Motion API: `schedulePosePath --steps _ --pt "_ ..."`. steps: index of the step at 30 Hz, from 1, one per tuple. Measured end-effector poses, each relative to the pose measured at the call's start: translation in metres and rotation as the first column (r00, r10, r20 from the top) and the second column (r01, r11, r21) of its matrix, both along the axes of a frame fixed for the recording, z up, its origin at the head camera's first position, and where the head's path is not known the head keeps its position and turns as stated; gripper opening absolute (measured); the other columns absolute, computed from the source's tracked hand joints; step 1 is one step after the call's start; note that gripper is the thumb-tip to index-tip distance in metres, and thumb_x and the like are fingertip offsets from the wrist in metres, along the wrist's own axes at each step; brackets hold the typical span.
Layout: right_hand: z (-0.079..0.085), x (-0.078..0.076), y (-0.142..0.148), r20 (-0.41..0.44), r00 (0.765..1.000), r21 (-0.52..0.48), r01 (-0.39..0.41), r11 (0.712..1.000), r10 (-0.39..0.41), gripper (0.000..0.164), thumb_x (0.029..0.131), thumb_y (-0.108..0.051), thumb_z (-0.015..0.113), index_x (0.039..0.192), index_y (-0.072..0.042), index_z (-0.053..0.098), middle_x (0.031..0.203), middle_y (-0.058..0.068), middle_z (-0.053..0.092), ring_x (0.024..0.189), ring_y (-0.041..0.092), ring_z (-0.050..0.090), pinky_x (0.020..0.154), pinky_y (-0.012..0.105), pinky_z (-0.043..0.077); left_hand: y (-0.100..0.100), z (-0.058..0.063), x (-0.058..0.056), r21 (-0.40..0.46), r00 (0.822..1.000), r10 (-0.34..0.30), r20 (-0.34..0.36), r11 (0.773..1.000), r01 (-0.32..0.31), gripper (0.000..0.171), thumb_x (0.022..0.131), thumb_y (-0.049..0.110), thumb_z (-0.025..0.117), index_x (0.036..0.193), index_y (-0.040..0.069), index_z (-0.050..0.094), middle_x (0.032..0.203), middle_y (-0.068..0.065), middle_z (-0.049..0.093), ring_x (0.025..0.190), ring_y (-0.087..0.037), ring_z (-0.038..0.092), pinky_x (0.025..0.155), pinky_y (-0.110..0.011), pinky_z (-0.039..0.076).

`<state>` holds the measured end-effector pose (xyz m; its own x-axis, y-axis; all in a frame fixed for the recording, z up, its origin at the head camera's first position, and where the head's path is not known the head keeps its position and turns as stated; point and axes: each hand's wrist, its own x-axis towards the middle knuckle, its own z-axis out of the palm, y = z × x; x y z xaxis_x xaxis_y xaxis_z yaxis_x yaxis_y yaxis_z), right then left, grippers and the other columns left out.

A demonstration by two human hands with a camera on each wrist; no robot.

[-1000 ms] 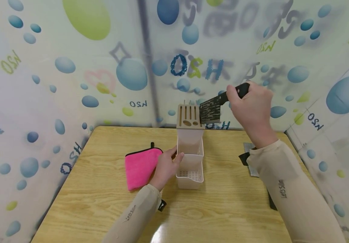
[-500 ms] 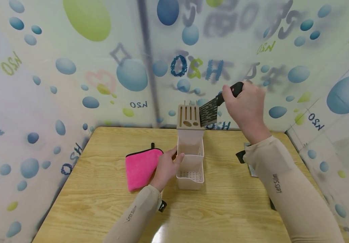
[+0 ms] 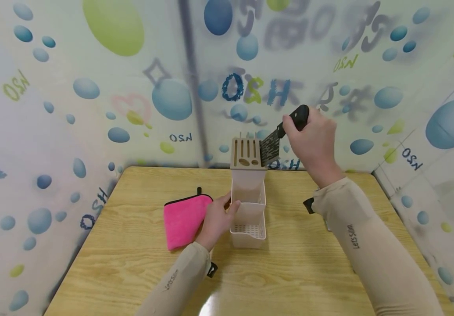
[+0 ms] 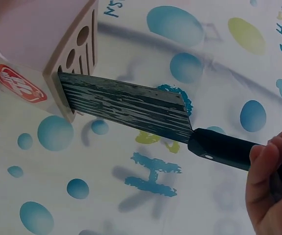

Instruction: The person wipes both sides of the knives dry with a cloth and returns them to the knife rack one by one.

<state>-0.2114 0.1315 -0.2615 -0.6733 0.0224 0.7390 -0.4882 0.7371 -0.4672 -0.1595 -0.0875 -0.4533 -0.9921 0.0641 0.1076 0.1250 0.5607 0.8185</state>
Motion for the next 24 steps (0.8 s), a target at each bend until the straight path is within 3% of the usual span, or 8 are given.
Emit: schedulePosePath --steps 5,10,18,24 --pt "-0.006 -0.003 -0.003 -0.008 1.000 -0.022 -0.001 1.000 0.001 0.026 0.096 -0.011 0.066 0.077 0.001 0.055 0.061 0.014 0.054 0.050 0.020 0.048 0.051 0.029 0.038 0.000 0.000 0.000 -0.003 1.000 -0.003 -0.009 1.000 0.003 0.048 0.104 0.023 0.064 0.145 0.000 0.057 0.138 -0.024 0.063 0.121 -0.037 0.066 0.100 -0.050 0.056" --pt "-0.011 -0.008 -0.005 -0.027 1.000 -0.029 -0.009 1.000 0.009 0.025 0.097 -0.012 0.065 0.087 0.008 0.057 0.062 0.018 0.057 0.049 0.030 0.055 0.050 0.033 0.043 -0.001 0.000 -0.001 0.002 1.000 -0.004 -0.019 1.000 0.004 0.048 0.104 0.023 0.064 0.144 -0.001 0.058 0.138 -0.024 0.063 0.121 -0.037 0.066 0.099 -0.050 0.057" --pt "-0.013 -0.014 -0.009 0.027 0.999 -0.007 -0.028 1.000 0.028 0.026 0.102 -0.014 0.062 0.097 0.011 0.057 0.066 0.016 0.053 0.052 0.032 0.052 0.051 0.036 0.041 -0.001 -0.001 0.001 0.001 1.000 0.007 0.012 1.000 -0.007 0.049 0.103 0.024 0.064 0.146 0.000 0.057 0.139 -0.022 0.063 0.122 -0.036 0.066 0.101 -0.050 0.056" --pt "-0.018 -0.019 -0.012 0.042 0.999 -0.019 -0.030 0.999 0.031 0.025 0.102 -0.014 0.063 0.095 0.008 0.056 0.065 0.013 0.052 0.052 0.026 0.048 0.052 0.035 0.039 -0.001 -0.002 0.000 -0.004 1.000 0.000 0.004 1.000 0.000 0.049 0.104 0.025 0.064 0.146 0.000 0.057 0.139 -0.021 0.064 0.122 -0.036 0.066 0.100 -0.050 0.057"
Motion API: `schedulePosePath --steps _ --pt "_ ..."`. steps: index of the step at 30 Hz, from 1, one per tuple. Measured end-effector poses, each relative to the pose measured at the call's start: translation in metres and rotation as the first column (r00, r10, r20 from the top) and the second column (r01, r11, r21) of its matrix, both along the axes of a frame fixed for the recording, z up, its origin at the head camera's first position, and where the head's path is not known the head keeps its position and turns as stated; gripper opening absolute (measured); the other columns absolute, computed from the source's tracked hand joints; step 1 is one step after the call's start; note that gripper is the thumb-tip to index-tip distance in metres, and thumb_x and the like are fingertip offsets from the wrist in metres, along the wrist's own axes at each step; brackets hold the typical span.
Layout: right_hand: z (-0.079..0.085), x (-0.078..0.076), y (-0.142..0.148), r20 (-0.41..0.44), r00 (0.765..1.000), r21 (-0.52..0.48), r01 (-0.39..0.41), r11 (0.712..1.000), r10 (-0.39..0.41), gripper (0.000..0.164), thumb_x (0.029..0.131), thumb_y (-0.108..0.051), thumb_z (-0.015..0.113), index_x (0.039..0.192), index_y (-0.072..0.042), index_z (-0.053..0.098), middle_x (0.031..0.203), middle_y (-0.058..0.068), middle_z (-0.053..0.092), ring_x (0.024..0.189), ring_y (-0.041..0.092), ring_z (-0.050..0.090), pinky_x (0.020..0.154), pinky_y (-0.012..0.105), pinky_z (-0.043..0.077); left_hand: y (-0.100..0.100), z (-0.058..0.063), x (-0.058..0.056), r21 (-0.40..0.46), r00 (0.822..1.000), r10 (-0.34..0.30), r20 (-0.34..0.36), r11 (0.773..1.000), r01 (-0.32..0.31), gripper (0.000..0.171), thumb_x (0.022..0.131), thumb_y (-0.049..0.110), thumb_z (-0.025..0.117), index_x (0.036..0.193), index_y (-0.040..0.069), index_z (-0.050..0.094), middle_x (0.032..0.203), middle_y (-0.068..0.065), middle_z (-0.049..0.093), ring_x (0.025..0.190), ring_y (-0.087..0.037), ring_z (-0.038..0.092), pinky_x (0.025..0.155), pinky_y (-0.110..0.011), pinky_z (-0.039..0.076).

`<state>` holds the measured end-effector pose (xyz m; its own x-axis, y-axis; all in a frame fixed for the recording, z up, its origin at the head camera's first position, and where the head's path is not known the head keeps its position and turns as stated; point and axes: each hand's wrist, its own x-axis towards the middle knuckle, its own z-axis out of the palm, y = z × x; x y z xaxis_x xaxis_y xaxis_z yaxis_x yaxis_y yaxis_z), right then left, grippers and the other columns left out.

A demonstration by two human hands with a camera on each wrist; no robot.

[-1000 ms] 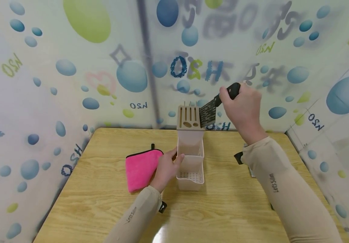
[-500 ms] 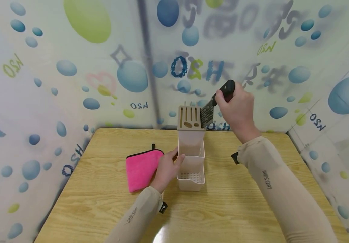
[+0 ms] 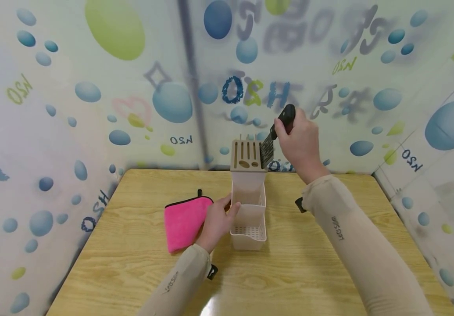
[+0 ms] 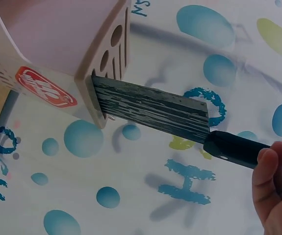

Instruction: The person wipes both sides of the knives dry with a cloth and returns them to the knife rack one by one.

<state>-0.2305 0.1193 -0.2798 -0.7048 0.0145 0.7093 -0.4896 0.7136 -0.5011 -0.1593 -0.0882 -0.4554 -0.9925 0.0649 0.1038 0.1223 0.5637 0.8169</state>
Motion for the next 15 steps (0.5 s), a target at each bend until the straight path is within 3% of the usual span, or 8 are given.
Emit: schedulePosePath --steps 6,15 --pt "-0.007 -0.005 -0.003 0.020 1.000 0.009 0.001 1.000 -0.001 0.025 0.102 -0.014 0.064 0.095 0.008 0.056 0.066 0.016 0.055 0.053 0.031 0.052 0.053 0.038 0.041 0.000 -0.001 0.001 0.003 1.000 -0.002 -0.028 1.000 0.002 0.048 0.103 0.023 0.065 0.144 -0.001 0.058 0.136 -0.023 0.065 0.119 -0.036 0.067 0.098 -0.050 0.058" --pt "-0.011 -0.011 -0.006 0.027 1.000 0.027 0.001 1.000 -0.001 0.026 0.103 -0.015 0.062 0.095 0.008 0.056 0.067 0.016 0.055 0.054 0.033 0.055 0.053 0.040 0.043 0.001 0.001 0.001 -0.001 1.000 0.012 -0.007 1.000 -0.012 0.048 0.103 0.024 0.065 0.145 0.001 0.058 0.137 -0.021 0.065 0.120 -0.036 0.067 0.099 -0.050 0.057"
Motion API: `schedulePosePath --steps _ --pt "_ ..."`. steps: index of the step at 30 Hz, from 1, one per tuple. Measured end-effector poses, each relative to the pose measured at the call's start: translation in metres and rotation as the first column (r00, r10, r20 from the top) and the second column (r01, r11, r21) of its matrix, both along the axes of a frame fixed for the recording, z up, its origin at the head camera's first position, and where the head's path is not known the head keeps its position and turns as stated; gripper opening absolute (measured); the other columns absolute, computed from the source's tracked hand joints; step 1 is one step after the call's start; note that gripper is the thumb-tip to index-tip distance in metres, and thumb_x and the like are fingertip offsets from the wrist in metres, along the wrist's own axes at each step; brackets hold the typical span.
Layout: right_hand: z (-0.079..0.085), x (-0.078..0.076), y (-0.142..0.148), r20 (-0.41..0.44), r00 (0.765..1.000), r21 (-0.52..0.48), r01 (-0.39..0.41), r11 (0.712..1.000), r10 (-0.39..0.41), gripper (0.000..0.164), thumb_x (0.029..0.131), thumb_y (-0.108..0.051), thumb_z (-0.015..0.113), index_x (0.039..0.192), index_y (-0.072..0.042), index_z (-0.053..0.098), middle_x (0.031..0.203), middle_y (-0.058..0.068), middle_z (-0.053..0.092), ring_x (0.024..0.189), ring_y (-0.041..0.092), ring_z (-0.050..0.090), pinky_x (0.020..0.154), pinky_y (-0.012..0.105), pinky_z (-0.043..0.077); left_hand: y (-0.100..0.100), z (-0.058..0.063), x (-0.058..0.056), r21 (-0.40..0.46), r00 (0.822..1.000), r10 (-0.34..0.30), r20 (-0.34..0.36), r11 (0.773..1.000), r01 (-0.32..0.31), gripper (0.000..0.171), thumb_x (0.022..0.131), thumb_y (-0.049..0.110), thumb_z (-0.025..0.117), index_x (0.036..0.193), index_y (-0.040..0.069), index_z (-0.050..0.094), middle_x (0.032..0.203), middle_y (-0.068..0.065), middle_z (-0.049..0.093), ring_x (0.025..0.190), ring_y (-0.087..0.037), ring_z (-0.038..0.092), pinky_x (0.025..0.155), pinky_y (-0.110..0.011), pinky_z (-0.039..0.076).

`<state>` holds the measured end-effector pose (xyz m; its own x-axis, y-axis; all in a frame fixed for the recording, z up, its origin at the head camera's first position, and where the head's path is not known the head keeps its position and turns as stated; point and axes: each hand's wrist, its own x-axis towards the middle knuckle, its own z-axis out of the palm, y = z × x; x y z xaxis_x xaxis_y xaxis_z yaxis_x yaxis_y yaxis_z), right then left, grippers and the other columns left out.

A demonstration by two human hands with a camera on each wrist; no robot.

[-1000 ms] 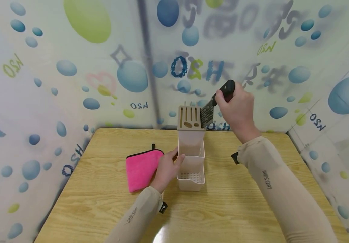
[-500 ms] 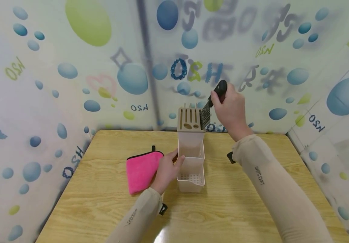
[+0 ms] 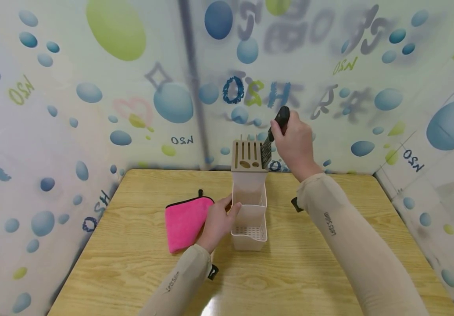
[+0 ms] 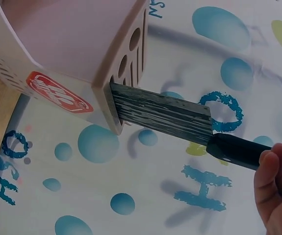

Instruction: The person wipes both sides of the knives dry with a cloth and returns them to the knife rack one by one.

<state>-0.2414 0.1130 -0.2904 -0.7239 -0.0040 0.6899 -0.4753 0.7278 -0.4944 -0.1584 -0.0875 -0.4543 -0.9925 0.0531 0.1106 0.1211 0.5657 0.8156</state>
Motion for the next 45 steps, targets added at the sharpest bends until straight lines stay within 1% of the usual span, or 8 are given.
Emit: schedulePosePath --steps 4,8,17,21,24,32,38,45 --pt "0.001 -0.002 -0.002 0.027 1.000 0.017 -0.007 1.000 0.007 0.026 0.105 -0.016 0.060 0.096 0.008 0.055 0.067 0.016 0.054 0.055 0.035 0.056 0.052 0.039 0.042 0.000 0.000 0.000 0.002 1.000 -0.001 0.000 1.000 0.001 0.048 0.103 0.023 0.065 0.145 0.000 0.058 0.137 -0.021 0.065 0.120 -0.035 0.067 0.099 -0.050 0.057" --pt "0.001 -0.005 -0.005 0.069 0.998 0.033 -0.008 0.999 0.006 0.028 0.106 -0.018 0.058 0.101 0.010 0.056 0.069 0.017 0.055 0.057 0.037 0.058 0.053 0.040 0.042 0.000 0.001 -0.001 0.010 1.000 -0.006 0.005 1.000 0.006 0.048 0.103 0.023 0.065 0.145 0.000 0.057 0.137 -0.022 0.064 0.120 -0.036 0.067 0.099 -0.050 0.057" --pt "-0.001 -0.012 -0.009 0.155 0.988 0.058 -0.001 0.998 -0.008 0.036 0.107 -0.022 0.057 0.113 0.013 0.057 0.077 0.027 0.063 0.065 0.043 0.064 0.056 0.047 0.050 0.000 0.003 0.001 0.012 1.000 -0.004 0.021 1.000 0.004 0.048 0.103 0.024 0.064 0.144 -0.001 0.058 0.136 -0.022 0.065 0.120 -0.036 0.067 0.099 -0.049 0.057" --pt "-0.005 -0.016 -0.010 0.194 0.981 0.078 0.005 0.997 -0.020 0.037 0.108 -0.024 0.055 0.110 0.013 0.056 0.079 0.028 0.062 0.067 0.044 0.064 0.058 0.048 0.051 0.000 0.003 0.001 0.015 1.000 -0.007 0.026 1.000 0.006 0.048 0.104 0.024 0.064 0.145 0.000 0.058 0.138 -0.022 0.064 0.121 -0.037 0.066 0.099 -0.050 0.057" --pt "-0.009 -0.018 -0.010 0.217 0.976 0.087 0.015 0.996 -0.034 0.036 0.108 -0.025 0.054 0.107 0.012 0.056 0.078 0.027 0.060 0.067 0.043 0.062 0.057 0.047 0.050 0.000 0.003 0.002 0.015 1.000 -0.011 0.026 1.000 0.011 0.048 0.104 0.023 0.064 0.145 0.000 0.057 0.139 -0.022 0.063 0.122 -0.036 0.066 0.099 -0.050 0.057" --pt "-0.014 -0.020 -0.012 0.234 0.972 0.082 0.014 0.997 -0.033 0.036 0.107 -0.023 0.057 0.110 0.013 0.057 0.075 0.023 0.058 0.063 0.040 0.060 0.054 0.044 0.047 0.000 0.002 0.001 0.016 1.000 -0.018 0.002 1.000 0.018 0.047 0.104 0.023 0.064 0.144 0.000 0.058 0.137 -0.022 0.064 0.120 -0.037 0.067 0.099 -0.050 0.057" --pt "-0.018 -0.023 -0.012 0.266 0.964 0.090 0.003 0.996 -0.027 0.038 0.108 -0.024 0.056 0.111 0.014 0.056 0.074 0.023 0.057 0.062 0.040 0.060 0.053 0.042 0.045 0.000 0.003 0.001 0.011 1.000 -0.013 0.021 1.000 0.013 0.048 0.104 0.024 0.064 0.146 0.001 0.057 0.138 -0.021 0.064 0.121 -0.036 0.066 0.099 -0.050 0.057" --pt "-0.024 -0.027 -0.012 0.323 0.946 0.112 -0.014 0.994 -0.023 0.040 0.109 -0.023 0.054 0.117 0.016 0.054 0.073 0.023 0.057 0.058 0.037 0.061 0.050 0.039 0.046 -0.001 0.001 0.002 0.017 0.999 -0.031 -0.040 0.999 0.032 0.048 0.103 0.022 0.064 0.144 -0.003 0.057 0.136 -0.022 0.065 0.118 -0.036 0.068 0.097 -0.050 0.058"
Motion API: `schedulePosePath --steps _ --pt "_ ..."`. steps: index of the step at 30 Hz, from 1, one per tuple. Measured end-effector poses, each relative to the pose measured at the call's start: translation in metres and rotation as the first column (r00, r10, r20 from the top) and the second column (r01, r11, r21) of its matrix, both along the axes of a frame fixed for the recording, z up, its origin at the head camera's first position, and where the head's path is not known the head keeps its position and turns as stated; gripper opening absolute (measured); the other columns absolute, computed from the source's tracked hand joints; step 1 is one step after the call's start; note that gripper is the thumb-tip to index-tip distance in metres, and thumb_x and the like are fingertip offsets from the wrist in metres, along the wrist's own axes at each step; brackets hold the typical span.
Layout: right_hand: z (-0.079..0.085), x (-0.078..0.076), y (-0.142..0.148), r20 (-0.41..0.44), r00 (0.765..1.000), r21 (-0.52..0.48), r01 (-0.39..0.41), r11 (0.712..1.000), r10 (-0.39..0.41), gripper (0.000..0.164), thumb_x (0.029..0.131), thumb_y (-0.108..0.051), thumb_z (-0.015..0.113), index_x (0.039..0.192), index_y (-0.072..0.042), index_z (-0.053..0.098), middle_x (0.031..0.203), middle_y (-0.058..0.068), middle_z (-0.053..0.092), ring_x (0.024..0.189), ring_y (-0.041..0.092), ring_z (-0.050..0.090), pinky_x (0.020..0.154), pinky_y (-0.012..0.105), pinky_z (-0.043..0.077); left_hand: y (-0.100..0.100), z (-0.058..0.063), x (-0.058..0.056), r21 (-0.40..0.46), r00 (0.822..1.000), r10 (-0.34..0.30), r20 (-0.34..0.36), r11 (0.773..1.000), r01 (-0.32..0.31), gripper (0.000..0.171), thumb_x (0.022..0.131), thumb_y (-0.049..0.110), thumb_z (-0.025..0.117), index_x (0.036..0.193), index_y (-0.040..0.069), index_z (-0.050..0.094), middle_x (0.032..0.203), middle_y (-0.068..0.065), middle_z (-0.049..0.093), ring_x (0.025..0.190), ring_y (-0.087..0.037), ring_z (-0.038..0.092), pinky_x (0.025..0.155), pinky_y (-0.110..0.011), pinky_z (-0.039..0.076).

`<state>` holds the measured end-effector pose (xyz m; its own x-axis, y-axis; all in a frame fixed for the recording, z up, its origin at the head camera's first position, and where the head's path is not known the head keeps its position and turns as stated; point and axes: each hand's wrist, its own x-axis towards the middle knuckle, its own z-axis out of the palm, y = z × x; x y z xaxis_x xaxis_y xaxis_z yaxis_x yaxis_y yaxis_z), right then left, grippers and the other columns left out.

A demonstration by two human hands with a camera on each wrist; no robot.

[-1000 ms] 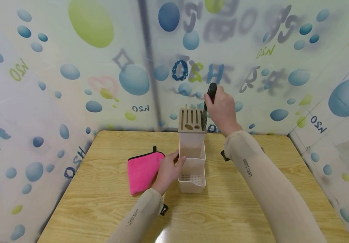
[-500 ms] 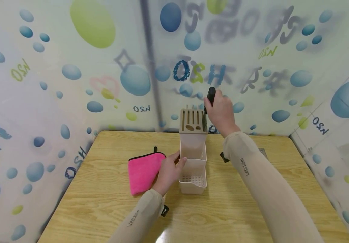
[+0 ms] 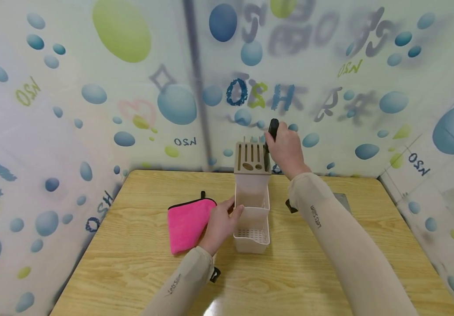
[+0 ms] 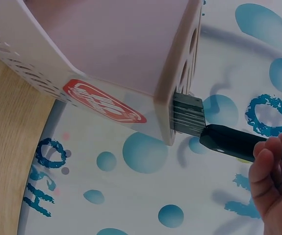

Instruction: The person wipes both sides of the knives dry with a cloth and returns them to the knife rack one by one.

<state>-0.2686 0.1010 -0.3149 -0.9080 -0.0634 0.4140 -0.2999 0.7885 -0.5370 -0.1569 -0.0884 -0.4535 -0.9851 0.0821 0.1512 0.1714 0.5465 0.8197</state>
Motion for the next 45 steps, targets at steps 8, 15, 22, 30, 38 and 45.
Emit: schedulePosePath --steps 8,15,22,30,38,45 --pt "-0.007 -0.003 0.001 0.034 0.999 0.017 0.016 1.000 -0.017 0.043 0.109 -0.026 0.054 0.119 0.016 0.054 0.078 0.026 0.062 0.063 0.039 0.064 0.054 0.043 0.051 0.000 0.001 0.001 0.026 1.000 -0.007 0.012 1.000 0.007 0.048 0.104 0.021 0.063 0.145 -0.003 0.057 0.138 -0.024 0.063 0.120 -0.037 0.067 0.099 -0.052 0.057" --pt "-0.012 -0.003 0.001 0.025 1.000 0.040 0.009 0.999 -0.010 0.044 0.109 -0.027 0.054 0.116 0.017 0.055 0.077 0.027 0.062 0.063 0.039 0.065 0.053 0.043 0.051 0.001 -0.001 0.001 0.028 1.000 -0.005 0.031 1.000 0.004 0.048 0.103 0.021 0.064 0.145 -0.002 0.056 0.139 -0.023 0.063 0.121 -0.037 0.066 0.099 -0.052 0.057" --pt "-0.018 -0.004 0.002 0.043 0.999 0.047 0.009 0.999 -0.011 0.044 0.108 -0.025 0.055 0.117 0.018 0.054 0.076 0.026 0.061 0.061 0.038 0.064 0.051 0.040 0.049 0.002 0.000 0.002 0.021 0.999 0.000 0.053 1.000 -0.001 0.049 0.104 0.022 0.064 0.146 -0.001 0.056 0.140 -0.022 0.062 0.122 -0.037 0.066 0.099 -0.052 0.056" --pt "-0.019 -0.003 0.003 0.038 0.999 0.034 0.004 0.999 -0.006 0.041 0.108 -0.026 0.056 0.113 0.015 0.056 0.072 0.022 0.059 0.057 0.035 0.062 0.048 0.037 0.045 0.002 0.000 0.002 0.025 0.999 -0.005 0.052 1.000 0.004 0.050 0.104 0.023 0.063 0.147 -0.001 0.055 0.140 -0.021 0.062 0.122 -0.037 0.065 0.100 -0.052 0.056" --pt "-0.021 -0.001 0.011 0.075 0.997 0.015 -0.023 1.000 0.022 0.037 0.107 -0.030 0.058 0.104 0.007 0.056 0.071 0.016 0.057 0.052 0.026 0.057 0.049 0.035 0.045 0.002 0.000 0.002 0.040 0.999 -0.005 0.051 0.999 0.003 0.049 0.104 0.021 0.063 0.147 -0.002 0.054 0.140 -0.022 0.062 0.123 -0.037 0.065 0.101 -0.052 0.055" --pt "-0.027 0.009 0.024 0.121 0.991 -0.002 -0.062 0.998 0.062 0.040 0.107 -0.032 0.058 0.117 0.007 0.059 0.078 0.015 0.063 0.059 0.026 0.058 0.063 0.044 0.054 0.003 0.003 0.004 0.070 0.996 0.029 0.079 0.997 -0.035 0.049 0.105 0.023 0.062 0.147 0.000 0.055 0.139 -0.019 0.064 0.123 -0.034 0.065 0.102 -0.051 0.055"
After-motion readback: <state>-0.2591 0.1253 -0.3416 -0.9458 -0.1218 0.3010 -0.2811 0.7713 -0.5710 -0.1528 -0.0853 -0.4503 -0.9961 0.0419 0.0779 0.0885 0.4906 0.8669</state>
